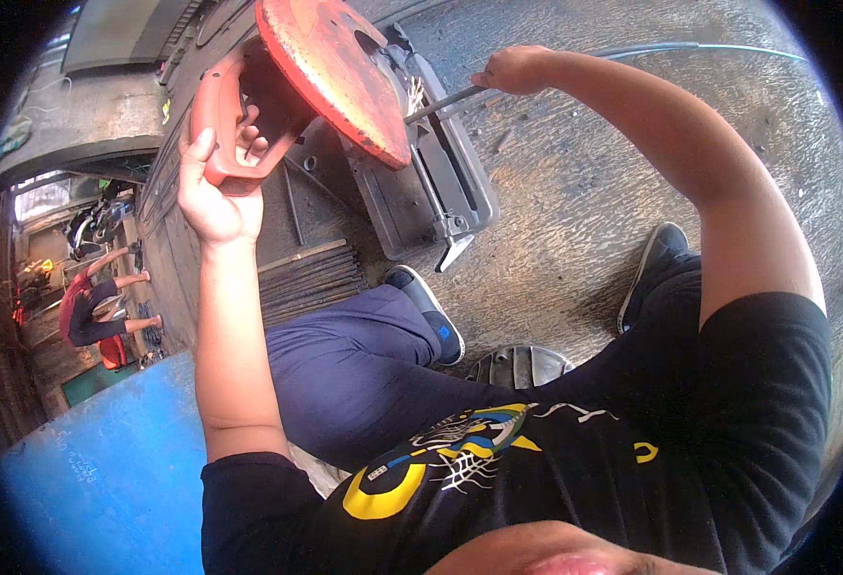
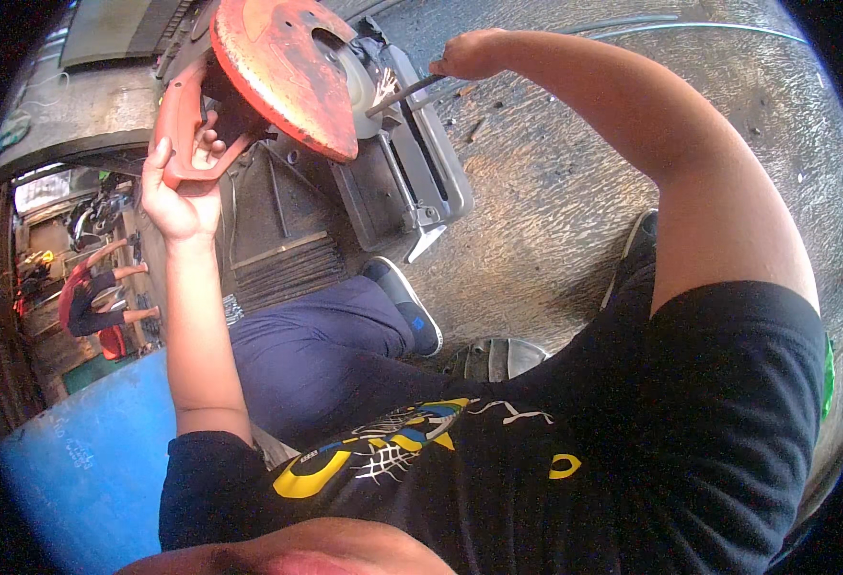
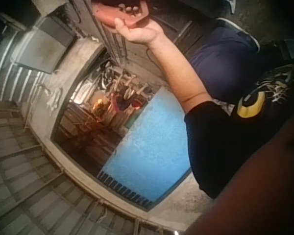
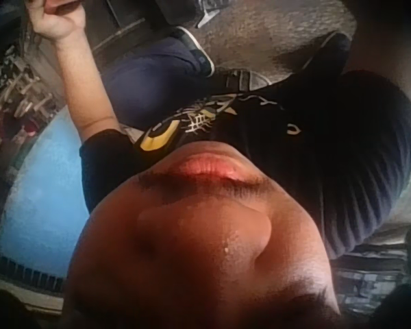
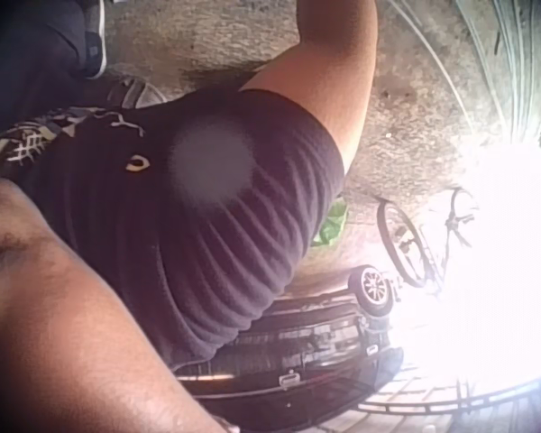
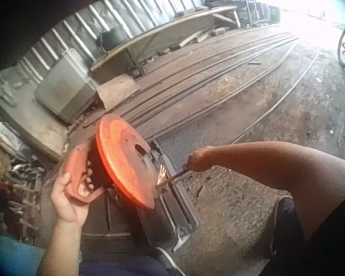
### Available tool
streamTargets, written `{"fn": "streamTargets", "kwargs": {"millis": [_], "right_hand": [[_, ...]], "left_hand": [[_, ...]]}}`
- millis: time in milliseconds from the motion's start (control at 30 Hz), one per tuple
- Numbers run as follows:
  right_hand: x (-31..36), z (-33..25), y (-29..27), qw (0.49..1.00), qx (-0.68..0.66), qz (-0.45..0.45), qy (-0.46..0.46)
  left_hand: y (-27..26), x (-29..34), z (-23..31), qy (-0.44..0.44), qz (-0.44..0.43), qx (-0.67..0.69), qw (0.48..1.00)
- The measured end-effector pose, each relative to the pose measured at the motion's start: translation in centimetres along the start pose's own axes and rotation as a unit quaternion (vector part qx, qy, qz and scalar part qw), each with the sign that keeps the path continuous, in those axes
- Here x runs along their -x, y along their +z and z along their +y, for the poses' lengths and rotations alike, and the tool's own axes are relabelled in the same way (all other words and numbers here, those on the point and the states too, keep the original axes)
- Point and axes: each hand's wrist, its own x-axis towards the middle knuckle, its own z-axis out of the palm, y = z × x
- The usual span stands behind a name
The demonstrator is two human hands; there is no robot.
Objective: Cutting a metal rod with a cut-off saw and grinding the edges.
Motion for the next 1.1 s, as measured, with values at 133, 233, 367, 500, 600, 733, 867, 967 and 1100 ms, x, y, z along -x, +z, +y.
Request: {"fn": "streamTargets", "kwargs": {"millis": [133,233,367,500,600,733,867,967,1100], "right_hand": [[0.5,0.0,0.0,0.999,-0.041,0.027,0.017],[0.6,0.1,0.0,0.993,-0.1,0.052,0.027],[0.0,0.1,0.1,0.993,-0.099,0.051,0.039],[-0.3,0.2,0.4,0.994,-0.089,0.045,0.045],[-0.4,0.3,0.5,0.992,-0.105,0.033,0.062],[-0.5,0.3,0.6,0.995,-0.082,0.048,0.033],[-0.3,0.5,0.7,0.995,-0.079,0.05,0.028],[-0.5,0.7,0.8,0.996,-0.073,0.044,0.013],[-0.9,0.7,0.9,0.996,-0.072,0.056,0.004]], "left_hand": [[-0.2,-0.1,-0.2,0.011,0.008,0.014,1.0],[-0.5,-0.2,-0.3,0.012,0.017,0.017,1.0],[-0.9,-0.3,-0.3,-0.004,0.017,0.035,0.999],[-1.0,-0.2,-0.4,-0.001,0.016,0.038,0.999],[-0.9,-0.2,-0.4,0.001,0.015,0.037,0.999],[-0.9,-0.3,-0.4,0.007,0.019,0.037,0.999],[-1.0,-0.3,-0.4,0.004,0.011,0.04,0.999],[-1.0,-0.3,-0.4,0.003,0.008,0.04,0.999],[-1.1,-0.3,-0.4,0.004,0.009,0.038,0.999]]}}
